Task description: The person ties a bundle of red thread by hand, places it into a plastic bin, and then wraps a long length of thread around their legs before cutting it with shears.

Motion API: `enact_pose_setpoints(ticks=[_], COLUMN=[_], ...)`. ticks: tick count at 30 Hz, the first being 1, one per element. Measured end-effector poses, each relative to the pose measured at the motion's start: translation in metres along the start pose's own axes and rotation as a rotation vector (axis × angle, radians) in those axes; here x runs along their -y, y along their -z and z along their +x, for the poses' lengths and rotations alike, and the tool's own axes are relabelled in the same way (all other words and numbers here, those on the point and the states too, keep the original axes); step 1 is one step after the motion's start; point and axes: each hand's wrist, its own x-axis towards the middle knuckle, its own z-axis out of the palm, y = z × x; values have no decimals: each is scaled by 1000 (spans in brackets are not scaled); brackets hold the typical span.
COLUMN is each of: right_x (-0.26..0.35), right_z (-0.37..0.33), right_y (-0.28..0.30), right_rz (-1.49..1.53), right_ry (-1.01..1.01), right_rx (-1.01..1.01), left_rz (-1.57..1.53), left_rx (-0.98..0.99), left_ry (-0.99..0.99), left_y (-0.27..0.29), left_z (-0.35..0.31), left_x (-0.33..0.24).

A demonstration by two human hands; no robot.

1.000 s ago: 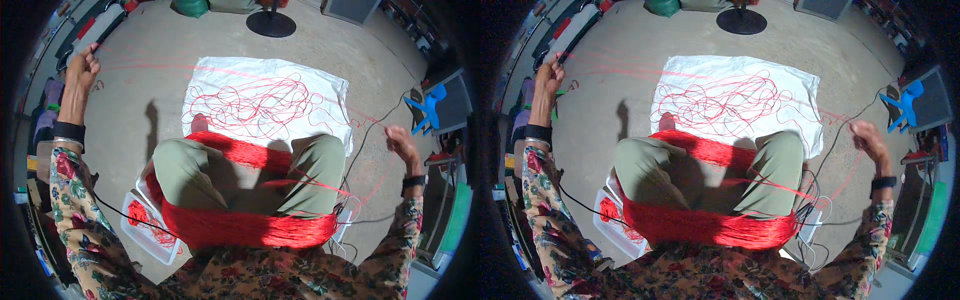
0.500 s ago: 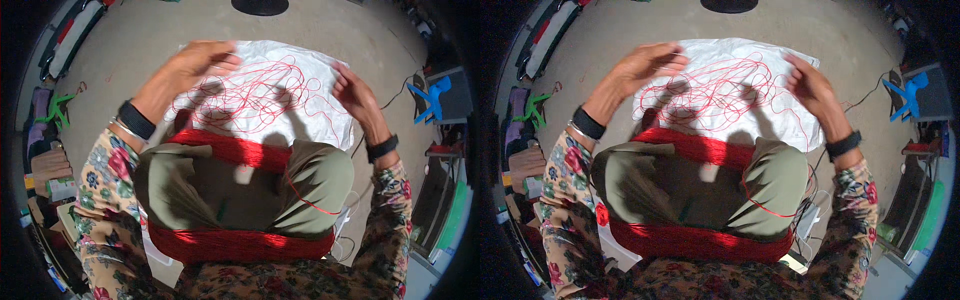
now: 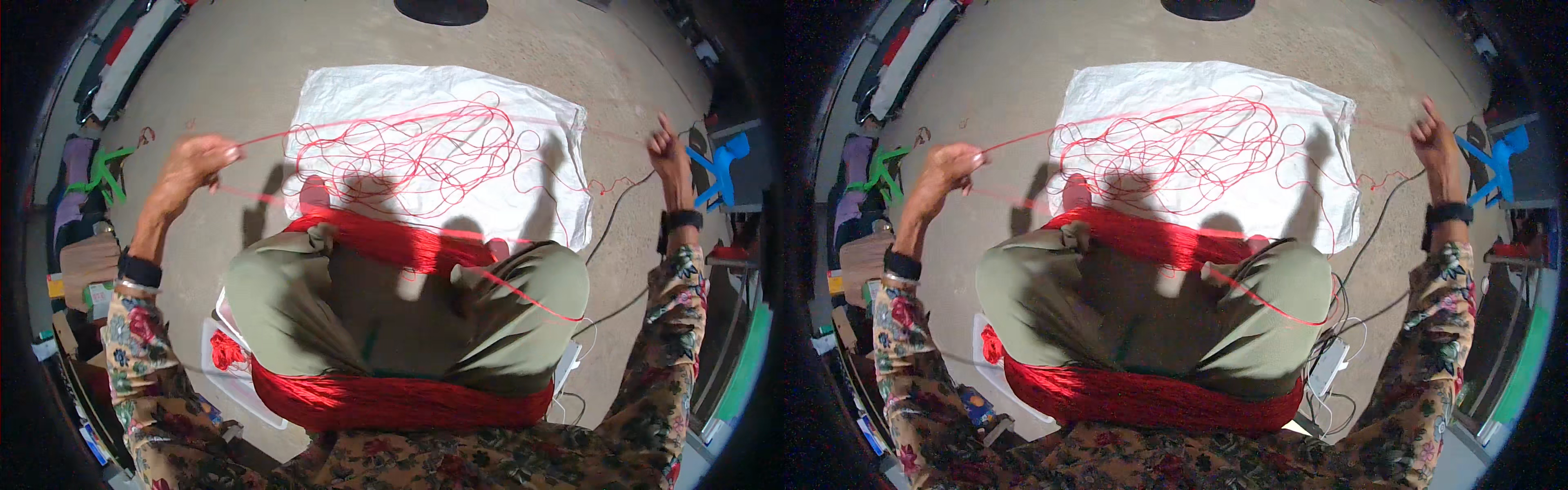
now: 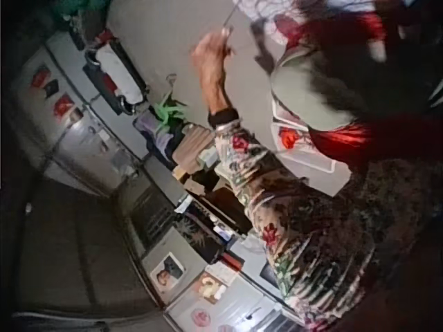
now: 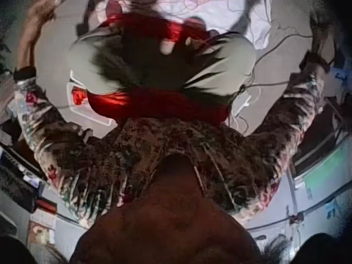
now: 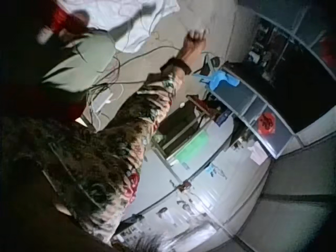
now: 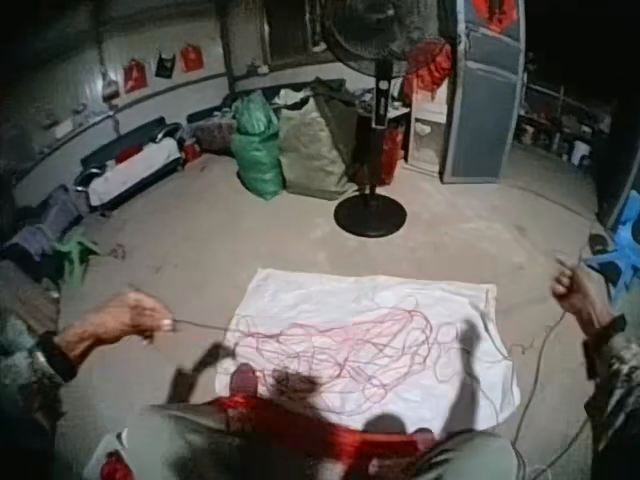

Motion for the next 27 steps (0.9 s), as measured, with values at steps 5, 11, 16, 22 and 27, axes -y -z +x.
enact_pose_setpoints(ticks=[5, 11, 16, 22, 27], right_x=[13, 42, 40, -32, -51], right_z=[-6, 12, 1, -83, -290], right_y=[86, 154, 142, -147, -335], right_rz=[-137, -191, -714, -1347, -736], right_ry=[81, 152, 256, 444, 256], right_rx=[-351, -394, 80, 667, 1298], left_rz=[114, 274, -52, -402, -680], left_rx=[-142, -565, -666, -164, -16], left_ry=[213, 32, 248, 123, -129], left_y=[61, 145, 158, 48, 9], left_z=[-65, -116, -164, -152, -134], left_x=[50, 150, 128, -69, -133])
